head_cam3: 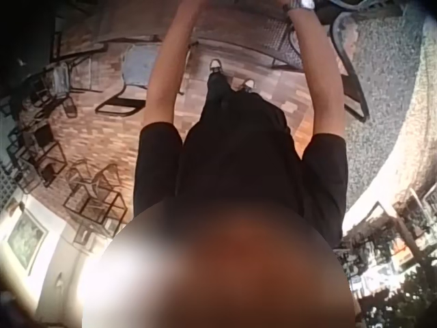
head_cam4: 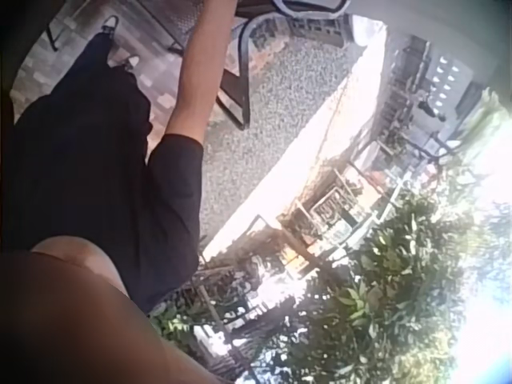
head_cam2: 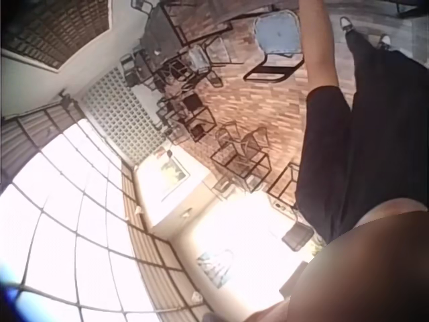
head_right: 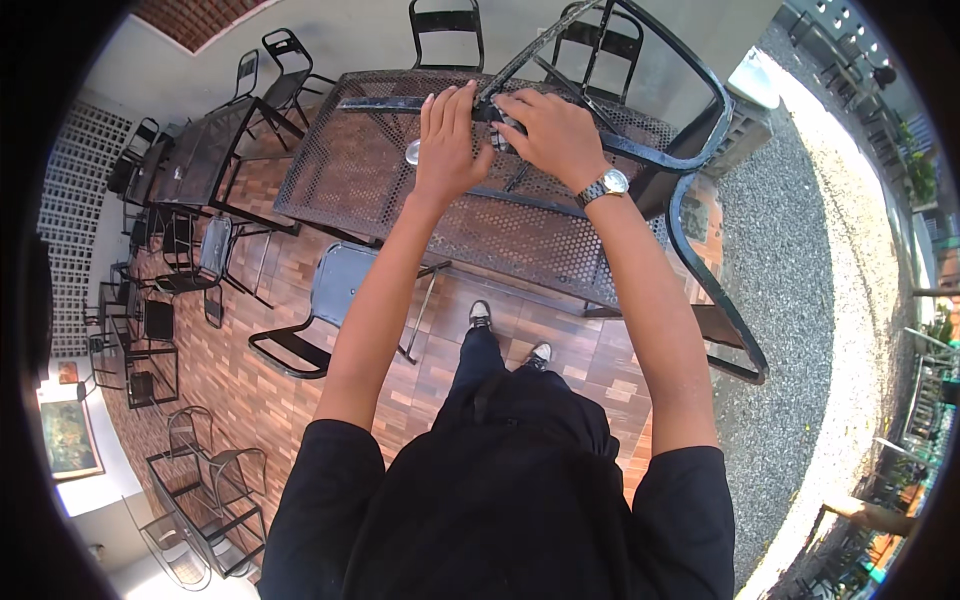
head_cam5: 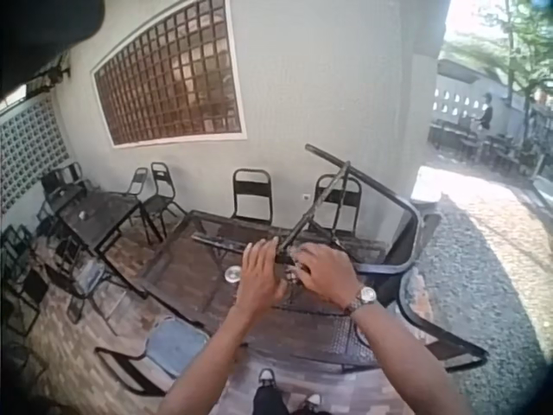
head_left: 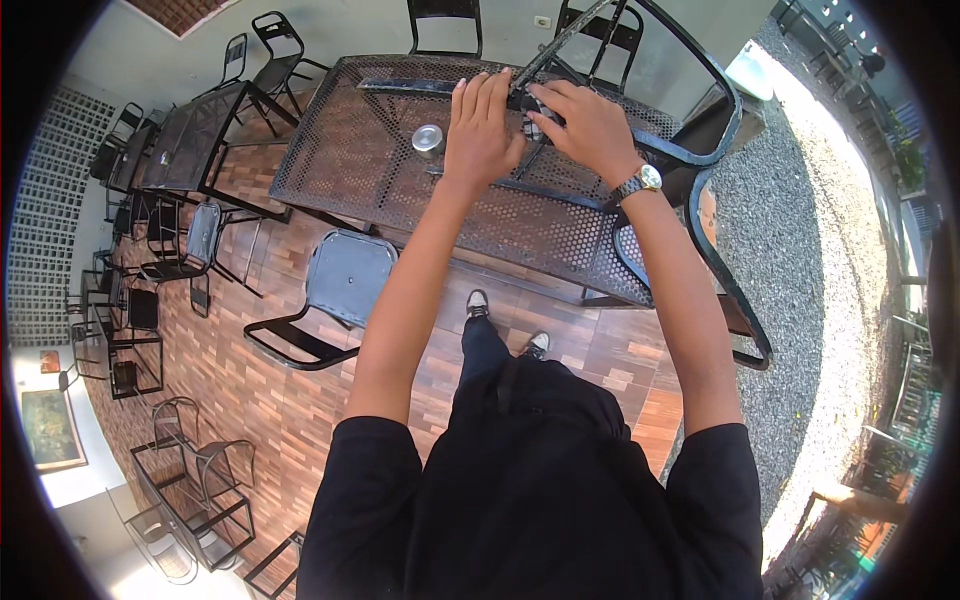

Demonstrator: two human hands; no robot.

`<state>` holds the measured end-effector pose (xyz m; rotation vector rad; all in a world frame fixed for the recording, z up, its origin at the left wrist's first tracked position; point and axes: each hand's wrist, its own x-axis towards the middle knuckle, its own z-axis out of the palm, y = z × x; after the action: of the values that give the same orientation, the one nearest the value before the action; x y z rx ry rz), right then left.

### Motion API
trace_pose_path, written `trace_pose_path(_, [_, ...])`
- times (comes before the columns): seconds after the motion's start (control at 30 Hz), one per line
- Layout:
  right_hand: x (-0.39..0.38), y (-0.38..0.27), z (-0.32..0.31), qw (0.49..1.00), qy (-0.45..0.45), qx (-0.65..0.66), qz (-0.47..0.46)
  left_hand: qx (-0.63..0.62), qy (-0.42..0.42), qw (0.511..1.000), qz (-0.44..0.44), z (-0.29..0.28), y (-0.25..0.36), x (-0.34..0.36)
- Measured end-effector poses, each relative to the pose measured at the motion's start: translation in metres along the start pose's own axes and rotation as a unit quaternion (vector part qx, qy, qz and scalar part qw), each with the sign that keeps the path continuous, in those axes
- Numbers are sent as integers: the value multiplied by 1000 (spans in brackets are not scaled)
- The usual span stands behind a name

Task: Repairing the frame of a metal chair by wrapping it with tape or protective material.

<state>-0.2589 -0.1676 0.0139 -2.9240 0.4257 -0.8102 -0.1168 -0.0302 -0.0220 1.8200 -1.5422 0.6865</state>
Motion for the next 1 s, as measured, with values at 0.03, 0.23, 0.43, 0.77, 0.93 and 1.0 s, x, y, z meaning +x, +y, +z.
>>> trace_pose_path(0.03, [-2,2,1,998,45,-5,-45,-2,0,1000,0,0,1,1])
trace_pose_path(0.23, [-8,5,0,990,77,-31,-110,-1,18,1000,-3,3,1,1])
trace_pose_path(0.43, [-8,1,4,996,57,-37,-64,2,22,1000,-1,5,3,1])
trace_pose_path(0.77, [-14,-2,4,989,87,-64,-96,13,24,1000,-3,8,1,1])
trace_pose_path(0.93, [-14,-1,5,987,95,-75,-105,15,34,999,0,9,1,2])
trace_pose_path(1.0, [-12,-2,6,987,91,-80,-103,18,37,999,-1,10,1,2])
